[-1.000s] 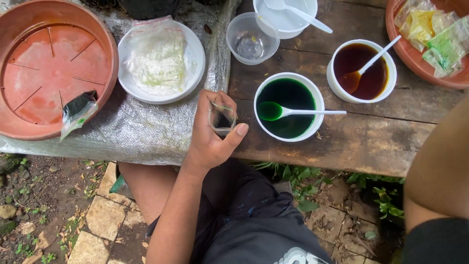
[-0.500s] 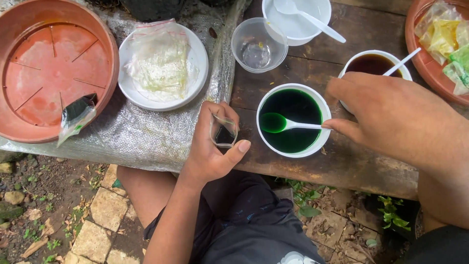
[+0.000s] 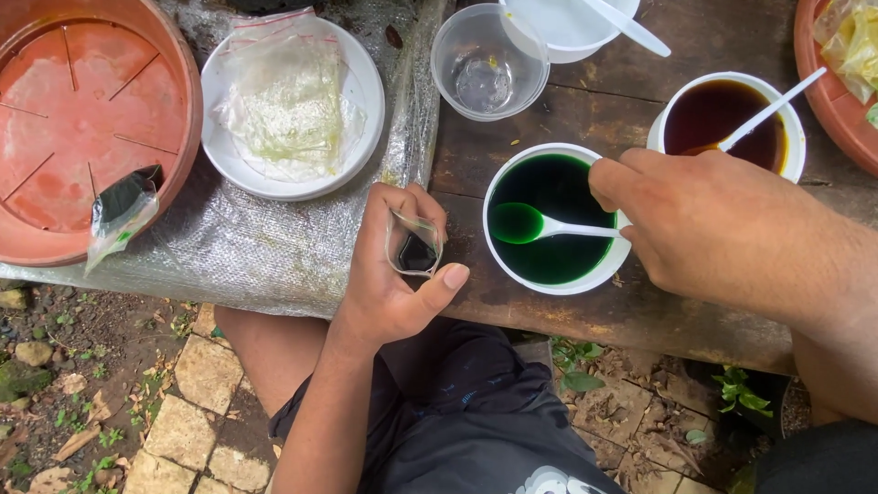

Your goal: Packaging liquid samples by using a spoon to transfer green liquid from a cup into small plastic bags.

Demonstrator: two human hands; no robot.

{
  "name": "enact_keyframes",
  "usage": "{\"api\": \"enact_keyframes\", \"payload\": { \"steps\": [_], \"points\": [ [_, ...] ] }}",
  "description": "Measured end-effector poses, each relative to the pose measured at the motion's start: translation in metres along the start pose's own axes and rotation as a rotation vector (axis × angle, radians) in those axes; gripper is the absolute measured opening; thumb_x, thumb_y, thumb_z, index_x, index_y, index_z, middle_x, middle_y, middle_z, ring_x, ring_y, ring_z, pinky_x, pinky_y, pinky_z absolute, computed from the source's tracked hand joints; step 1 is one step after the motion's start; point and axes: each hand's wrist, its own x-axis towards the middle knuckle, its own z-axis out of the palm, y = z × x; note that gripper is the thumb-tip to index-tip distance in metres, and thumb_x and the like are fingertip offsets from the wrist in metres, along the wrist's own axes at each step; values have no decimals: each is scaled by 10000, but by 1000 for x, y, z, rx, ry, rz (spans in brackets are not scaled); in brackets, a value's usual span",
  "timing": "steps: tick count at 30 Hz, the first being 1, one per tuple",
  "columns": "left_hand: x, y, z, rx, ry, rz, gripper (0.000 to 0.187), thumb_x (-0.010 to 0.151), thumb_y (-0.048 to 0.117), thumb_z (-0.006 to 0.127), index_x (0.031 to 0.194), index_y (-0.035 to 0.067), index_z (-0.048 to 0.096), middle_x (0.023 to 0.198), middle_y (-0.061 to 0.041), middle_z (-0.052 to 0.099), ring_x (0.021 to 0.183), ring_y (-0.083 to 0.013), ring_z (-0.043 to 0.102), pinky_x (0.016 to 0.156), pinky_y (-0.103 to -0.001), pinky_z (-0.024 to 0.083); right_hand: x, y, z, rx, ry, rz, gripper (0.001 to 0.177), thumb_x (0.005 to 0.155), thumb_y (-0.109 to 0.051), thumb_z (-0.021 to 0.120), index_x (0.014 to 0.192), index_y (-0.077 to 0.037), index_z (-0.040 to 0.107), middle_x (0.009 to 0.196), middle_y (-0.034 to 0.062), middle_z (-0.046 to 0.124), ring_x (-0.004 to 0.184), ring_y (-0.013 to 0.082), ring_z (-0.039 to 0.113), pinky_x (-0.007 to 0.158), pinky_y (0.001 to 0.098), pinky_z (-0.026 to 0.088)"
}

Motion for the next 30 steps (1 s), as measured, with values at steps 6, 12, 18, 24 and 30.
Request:
{"api": "enact_keyframes", "payload": {
  "steps": [6,12,18,24,30],
  "points": [
    [-1,0,-1,-3,-1,-11,427,923,396,638,967,140,300,863,-51,458,770,-146,442,766,-281,418,0,-4,0,7,-65,-47,243,904,-155,552,1108,-234,447,881,-24,586,548,247,647,536,404,510],
    [-1,-1,-2,-18,-11,-12,416,914,358,644,971,140,294,860,-55,452,761,-147,426,747,-280,411,-2,-13,-10,-46,-181,-19,316,903,-291,602,1146,-256,402,906,-14,629,661,262,722,559,413,533],
    [0,0,-1,-3,-5,-16,429,912,397,643,965,137,305,861,-46,463,752,-138,427,737,-274,410,-1,-17,-16,56,-222,32,262,929,-213,579,1125,-267,413,884,-34,601,629,230,698,569,402,499],
    [0,0,-1,1,-9,-18,426,910,388,647,966,139,306,860,-42,460,751,-134,429,733,-273,413,3,-21,-26,31,-307,61,241,971,-199,511,1174,-300,429,853,-50,672,682,179,724,602,355,534],
    [0,0,-1,3,-11,-13,426,911,388,645,966,140,303,857,-42,460,747,-135,428,728,-273,415,9,-19,-24,-46,-264,3,340,965,-311,591,1246,-298,401,721,-43,682,646,144,700,573,311,543]
  ]
}}
